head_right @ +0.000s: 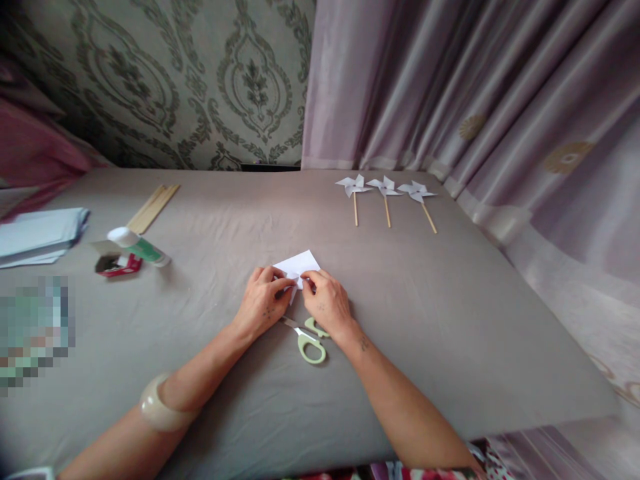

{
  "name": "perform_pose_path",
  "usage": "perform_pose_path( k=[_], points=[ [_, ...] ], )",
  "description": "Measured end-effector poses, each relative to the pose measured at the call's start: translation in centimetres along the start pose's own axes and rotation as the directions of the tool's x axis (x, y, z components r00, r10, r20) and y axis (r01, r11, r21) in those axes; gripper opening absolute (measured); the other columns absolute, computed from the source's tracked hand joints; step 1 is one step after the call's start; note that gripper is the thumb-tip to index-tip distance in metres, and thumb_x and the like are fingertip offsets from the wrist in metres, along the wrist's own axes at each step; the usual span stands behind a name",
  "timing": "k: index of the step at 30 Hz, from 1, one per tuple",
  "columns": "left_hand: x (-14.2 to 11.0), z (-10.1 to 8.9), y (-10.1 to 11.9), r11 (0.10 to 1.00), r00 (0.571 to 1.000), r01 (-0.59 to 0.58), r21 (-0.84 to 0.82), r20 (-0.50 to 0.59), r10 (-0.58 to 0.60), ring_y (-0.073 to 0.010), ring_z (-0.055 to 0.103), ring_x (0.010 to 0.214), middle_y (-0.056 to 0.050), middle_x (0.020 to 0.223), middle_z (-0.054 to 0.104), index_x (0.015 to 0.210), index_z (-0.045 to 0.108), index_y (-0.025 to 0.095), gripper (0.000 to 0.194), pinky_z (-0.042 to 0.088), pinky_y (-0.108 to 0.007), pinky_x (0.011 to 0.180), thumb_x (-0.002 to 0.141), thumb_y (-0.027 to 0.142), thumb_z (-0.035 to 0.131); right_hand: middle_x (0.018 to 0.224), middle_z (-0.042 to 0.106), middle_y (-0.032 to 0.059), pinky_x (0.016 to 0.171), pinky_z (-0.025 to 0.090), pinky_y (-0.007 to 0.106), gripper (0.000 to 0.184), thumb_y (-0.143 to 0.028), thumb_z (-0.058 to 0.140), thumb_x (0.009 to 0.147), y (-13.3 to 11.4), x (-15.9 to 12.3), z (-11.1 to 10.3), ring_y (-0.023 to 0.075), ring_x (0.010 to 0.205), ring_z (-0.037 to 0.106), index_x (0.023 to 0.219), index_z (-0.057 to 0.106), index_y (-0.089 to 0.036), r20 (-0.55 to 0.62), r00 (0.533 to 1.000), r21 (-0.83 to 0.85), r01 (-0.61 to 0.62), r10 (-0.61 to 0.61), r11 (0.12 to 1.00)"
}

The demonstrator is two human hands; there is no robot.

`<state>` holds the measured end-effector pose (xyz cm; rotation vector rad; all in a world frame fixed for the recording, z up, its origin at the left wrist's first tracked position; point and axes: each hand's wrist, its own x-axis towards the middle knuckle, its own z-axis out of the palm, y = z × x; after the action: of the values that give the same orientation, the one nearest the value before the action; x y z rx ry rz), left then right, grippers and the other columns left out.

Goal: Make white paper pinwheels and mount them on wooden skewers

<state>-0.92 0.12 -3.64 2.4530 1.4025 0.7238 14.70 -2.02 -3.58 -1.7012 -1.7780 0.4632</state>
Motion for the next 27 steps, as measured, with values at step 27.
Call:
perform_pose_path(
  k=[27],
  points=[
    [-0.04, -0.22, 0.30, 1.000, 0.999, 0.015, 0.015, 0.042, -0.015, -0.0221, 0.048, 0.092, -0.009, 0.096, 0.058, 0.100, 0.072, 0.024, 0.026, 0.043, -0.038, 0.086, 0.084, 0.020, 0.051, 0.098, 0.069, 0.0082, 0.085, 0.045, 0.028, 0.026, -0.018, 0.048, 0.087, -0.60, 0.21, -0.17, 0.0187, 0.089, 0.063, 0.101, 0.070, -0.017, 0.064, 0.998, -0.095, -0.023, 0.029, 0.995]
  ],
)
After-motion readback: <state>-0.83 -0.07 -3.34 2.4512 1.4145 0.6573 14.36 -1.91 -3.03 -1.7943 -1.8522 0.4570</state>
